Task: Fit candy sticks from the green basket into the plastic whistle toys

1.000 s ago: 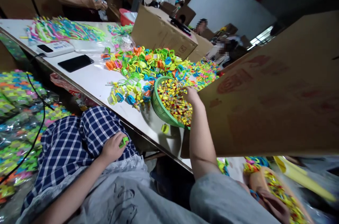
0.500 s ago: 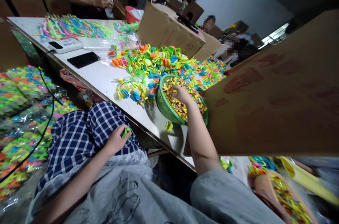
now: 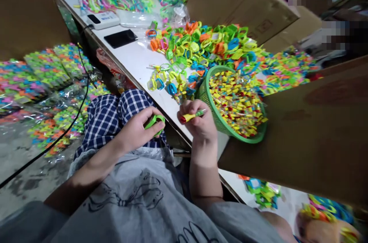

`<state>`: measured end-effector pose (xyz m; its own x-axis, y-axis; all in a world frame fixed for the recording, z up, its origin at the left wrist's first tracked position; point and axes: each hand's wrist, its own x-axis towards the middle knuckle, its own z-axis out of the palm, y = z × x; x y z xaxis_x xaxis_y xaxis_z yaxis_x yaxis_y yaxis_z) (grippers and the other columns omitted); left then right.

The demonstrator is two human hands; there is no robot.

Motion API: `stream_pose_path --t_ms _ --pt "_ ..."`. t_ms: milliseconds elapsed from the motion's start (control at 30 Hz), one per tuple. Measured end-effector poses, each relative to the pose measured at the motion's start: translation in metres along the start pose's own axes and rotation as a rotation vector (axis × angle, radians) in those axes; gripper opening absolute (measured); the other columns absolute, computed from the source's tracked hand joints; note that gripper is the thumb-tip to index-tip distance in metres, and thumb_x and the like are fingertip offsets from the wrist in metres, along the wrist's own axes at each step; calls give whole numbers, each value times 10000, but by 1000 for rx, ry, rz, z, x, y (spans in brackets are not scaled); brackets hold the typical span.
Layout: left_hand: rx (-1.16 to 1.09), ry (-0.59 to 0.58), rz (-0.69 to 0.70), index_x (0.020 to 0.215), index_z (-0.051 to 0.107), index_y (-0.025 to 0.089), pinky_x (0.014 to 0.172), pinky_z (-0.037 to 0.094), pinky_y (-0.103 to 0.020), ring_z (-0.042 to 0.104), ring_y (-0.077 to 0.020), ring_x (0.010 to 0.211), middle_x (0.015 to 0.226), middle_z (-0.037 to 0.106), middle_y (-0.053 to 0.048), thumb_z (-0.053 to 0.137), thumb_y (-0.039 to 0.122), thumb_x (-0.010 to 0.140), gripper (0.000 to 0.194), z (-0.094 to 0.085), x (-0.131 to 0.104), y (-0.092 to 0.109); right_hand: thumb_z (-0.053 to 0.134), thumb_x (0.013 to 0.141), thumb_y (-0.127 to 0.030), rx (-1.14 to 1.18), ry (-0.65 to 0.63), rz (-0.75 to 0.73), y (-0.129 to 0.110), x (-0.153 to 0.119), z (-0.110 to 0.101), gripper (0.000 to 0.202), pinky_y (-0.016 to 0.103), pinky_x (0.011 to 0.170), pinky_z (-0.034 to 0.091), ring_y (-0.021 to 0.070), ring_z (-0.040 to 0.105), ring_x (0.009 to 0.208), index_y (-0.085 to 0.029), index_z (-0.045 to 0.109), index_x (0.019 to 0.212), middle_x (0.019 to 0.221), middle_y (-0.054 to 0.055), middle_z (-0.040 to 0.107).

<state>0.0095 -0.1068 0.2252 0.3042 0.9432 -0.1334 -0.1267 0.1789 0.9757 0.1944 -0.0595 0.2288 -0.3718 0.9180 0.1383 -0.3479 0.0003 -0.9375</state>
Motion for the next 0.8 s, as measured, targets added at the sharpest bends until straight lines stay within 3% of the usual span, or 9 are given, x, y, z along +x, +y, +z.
stream_pose_path --t_ms 67,167,467,600,800 --pt "40 2 34 843 504 187 467 440 -171 514 -70 536 650 530 50 591 313 801 158 -1 -4 1 823 607 -462 148 -29 67 13 -2 20 404 158 396 369 66 440 476 -204 513 633 575 -59 457" --pt "68 -4 49 863 515 187 512 474 -194 534 -80 567 694 581 32 584 311 810 151 -1 -7 0 795 632 -496 258 -20 138 26 -4 33 406 145 354 373 59 433 442 -211 507 660 571 -65 462" --pt "65 -54 32 836 509 194 535 500 -227 604 -115 608 713 661 -1 567 307 813 129 7 -5 3 753 697 -482 278 -76 155 32 -12 23 372 152 342 438 51 489 407 -211 501 735 638 -68 520" --pt "226 -8 88 815 519 191 552 483 -228 589 -111 604 698 630 14 544 300 823 111 8 -8 8 751 717 -441 167 -69 101 30 -15 18 320 173 408 481 71 544 510 -209 539 775 721 -38 566" --pt "550 168 228 771 525 191 555 442 -220 522 -97 593 684 575 40 643 288 748 154 14 -16 18 732 758 -395 -41 -37 -24 17 -24 20 251 254 662 531 104 582 700 -211 575 826 832 10 630"
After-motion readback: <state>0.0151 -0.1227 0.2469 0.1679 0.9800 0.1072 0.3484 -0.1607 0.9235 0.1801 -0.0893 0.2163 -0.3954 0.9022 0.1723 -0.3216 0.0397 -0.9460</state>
